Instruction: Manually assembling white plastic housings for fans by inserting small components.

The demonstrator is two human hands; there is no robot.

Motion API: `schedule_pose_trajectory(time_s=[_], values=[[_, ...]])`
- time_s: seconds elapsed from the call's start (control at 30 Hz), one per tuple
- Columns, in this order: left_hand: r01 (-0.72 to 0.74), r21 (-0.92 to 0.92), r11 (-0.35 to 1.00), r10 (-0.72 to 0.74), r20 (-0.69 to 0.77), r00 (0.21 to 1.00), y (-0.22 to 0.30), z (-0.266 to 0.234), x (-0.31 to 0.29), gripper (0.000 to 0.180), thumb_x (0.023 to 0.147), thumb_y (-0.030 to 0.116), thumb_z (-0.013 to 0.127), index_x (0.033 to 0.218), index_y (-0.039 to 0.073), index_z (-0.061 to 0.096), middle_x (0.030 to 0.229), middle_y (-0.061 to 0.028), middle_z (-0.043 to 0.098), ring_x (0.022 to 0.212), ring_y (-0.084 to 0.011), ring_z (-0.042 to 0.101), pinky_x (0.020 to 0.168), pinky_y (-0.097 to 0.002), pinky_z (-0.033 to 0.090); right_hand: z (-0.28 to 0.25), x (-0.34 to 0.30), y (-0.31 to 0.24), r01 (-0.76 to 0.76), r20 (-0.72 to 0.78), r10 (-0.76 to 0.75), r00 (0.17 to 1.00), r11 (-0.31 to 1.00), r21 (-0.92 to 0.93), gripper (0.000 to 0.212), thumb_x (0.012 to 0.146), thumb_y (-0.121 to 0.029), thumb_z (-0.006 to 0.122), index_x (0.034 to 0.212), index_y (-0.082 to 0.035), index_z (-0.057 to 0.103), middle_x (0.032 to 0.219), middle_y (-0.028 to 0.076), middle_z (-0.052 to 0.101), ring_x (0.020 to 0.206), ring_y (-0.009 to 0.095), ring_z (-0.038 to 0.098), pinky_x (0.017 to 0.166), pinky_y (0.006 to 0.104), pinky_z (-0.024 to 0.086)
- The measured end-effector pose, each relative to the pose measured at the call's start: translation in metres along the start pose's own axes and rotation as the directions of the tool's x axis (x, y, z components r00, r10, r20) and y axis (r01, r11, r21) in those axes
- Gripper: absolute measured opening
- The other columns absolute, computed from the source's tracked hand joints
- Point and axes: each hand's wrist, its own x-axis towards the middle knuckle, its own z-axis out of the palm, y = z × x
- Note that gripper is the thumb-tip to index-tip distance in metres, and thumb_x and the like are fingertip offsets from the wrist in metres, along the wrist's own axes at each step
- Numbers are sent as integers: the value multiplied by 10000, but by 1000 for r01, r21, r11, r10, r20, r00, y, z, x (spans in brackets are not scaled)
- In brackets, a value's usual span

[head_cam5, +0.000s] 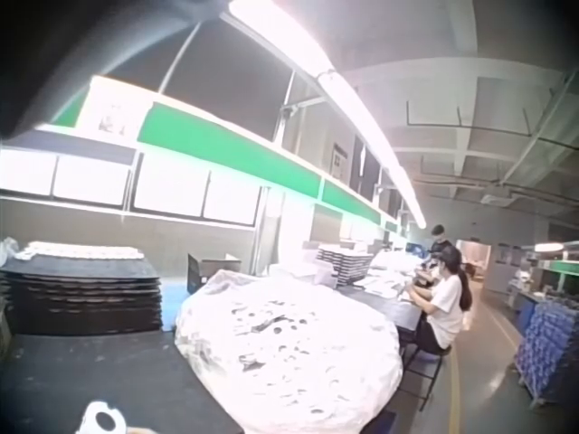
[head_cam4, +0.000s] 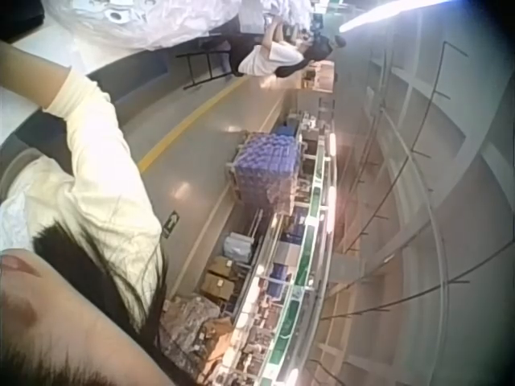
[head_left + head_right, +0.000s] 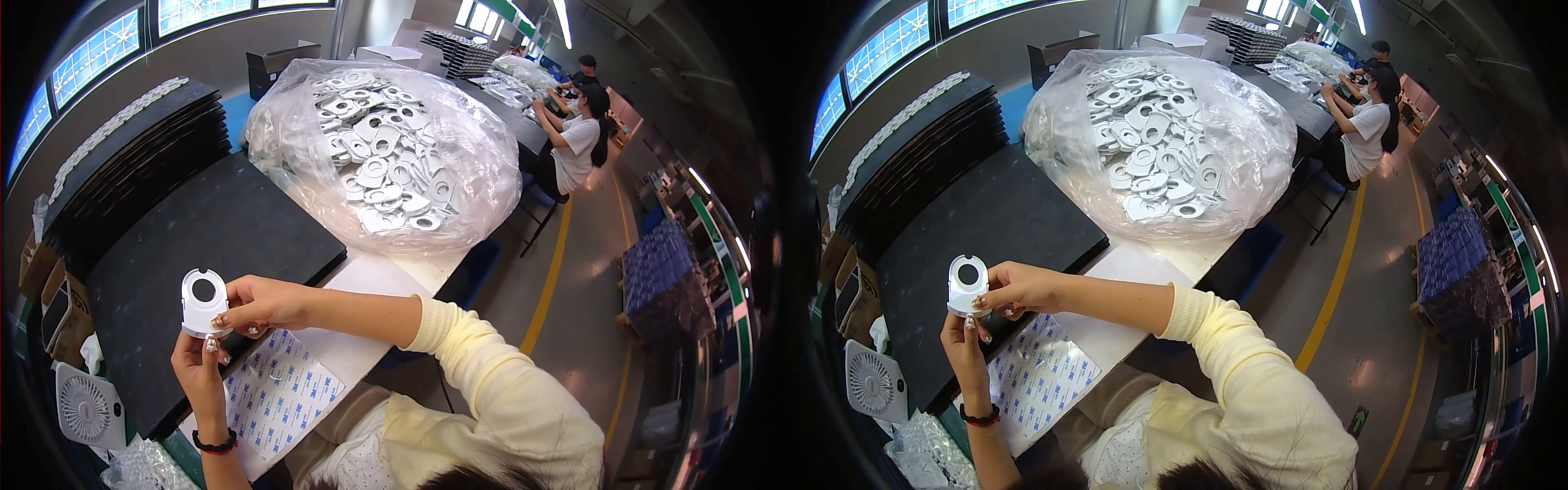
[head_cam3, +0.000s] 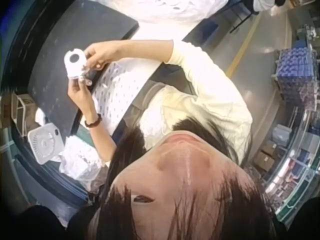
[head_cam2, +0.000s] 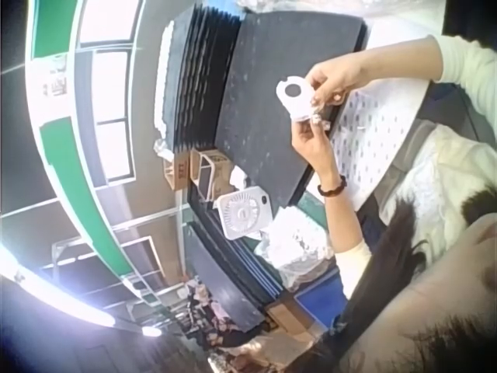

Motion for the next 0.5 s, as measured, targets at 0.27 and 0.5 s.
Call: schedule_pose_trajectory(time_s=[0.27,0.5], values=[[-20,17,1000,20,1,1000,1,2,-1,305,901,262,570,1015,-21,574,794,-24,595,596,-46,468,543,-182,370,0,0,-2,7,21,-6,1000,999,-33,259,816,-188,685,999,-38,580,761,6,564,565,60,428,496,203,325],[-33,69,997,34,-18,999,3,6,-1,345,916,325,548,959,-16,579,733,-15,564,582,-49,442,536,-191,349,0,1,-1,17,30,-16,999,999,-49,255,816,-181,684,999,-39,578,767,7,564,566,63,427,496,202,323]])
